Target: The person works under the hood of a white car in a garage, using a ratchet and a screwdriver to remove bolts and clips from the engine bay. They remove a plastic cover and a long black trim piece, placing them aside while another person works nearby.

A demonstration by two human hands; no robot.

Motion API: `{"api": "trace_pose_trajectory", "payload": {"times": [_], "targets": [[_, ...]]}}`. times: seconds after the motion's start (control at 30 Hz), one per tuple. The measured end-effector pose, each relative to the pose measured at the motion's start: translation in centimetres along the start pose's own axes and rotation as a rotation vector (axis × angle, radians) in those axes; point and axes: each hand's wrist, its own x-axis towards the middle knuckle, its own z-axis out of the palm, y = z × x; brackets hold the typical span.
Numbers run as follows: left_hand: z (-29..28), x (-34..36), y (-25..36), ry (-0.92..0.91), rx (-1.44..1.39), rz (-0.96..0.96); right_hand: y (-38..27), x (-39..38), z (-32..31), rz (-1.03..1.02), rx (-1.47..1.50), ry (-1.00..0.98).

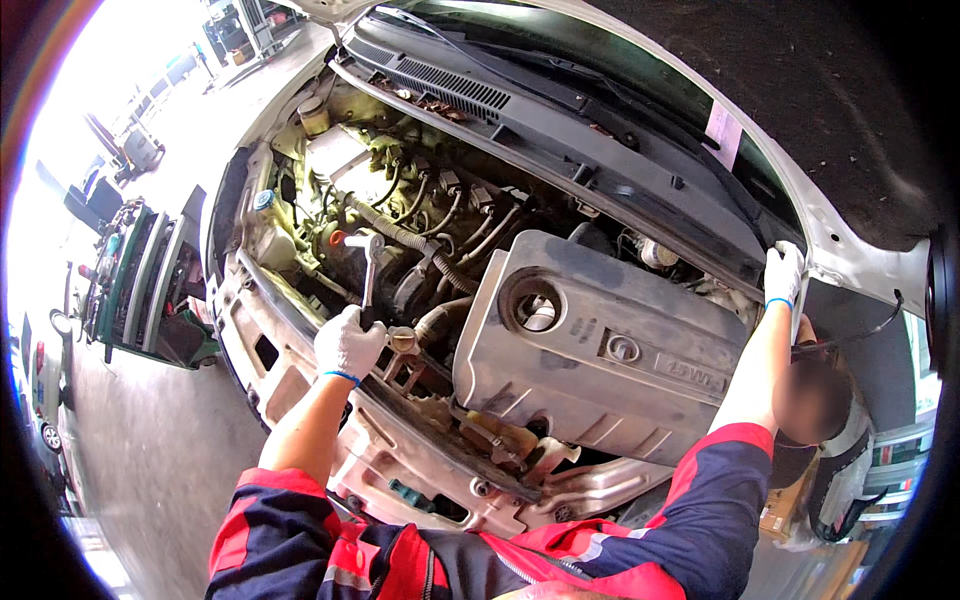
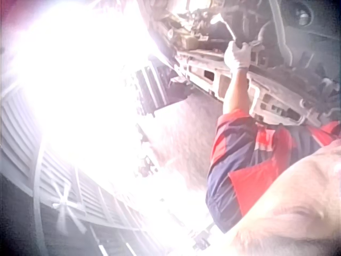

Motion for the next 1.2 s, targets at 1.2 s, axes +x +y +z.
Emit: {"api": "trace_pose_trajectory", "payload": {"times": [1.2], "targets": [[0.1, -0.1, 0.2, 0.014, 0.011, 0.014, 0.0, 0.0, -0.6, 0.065, 0.166, -0.041]]}}
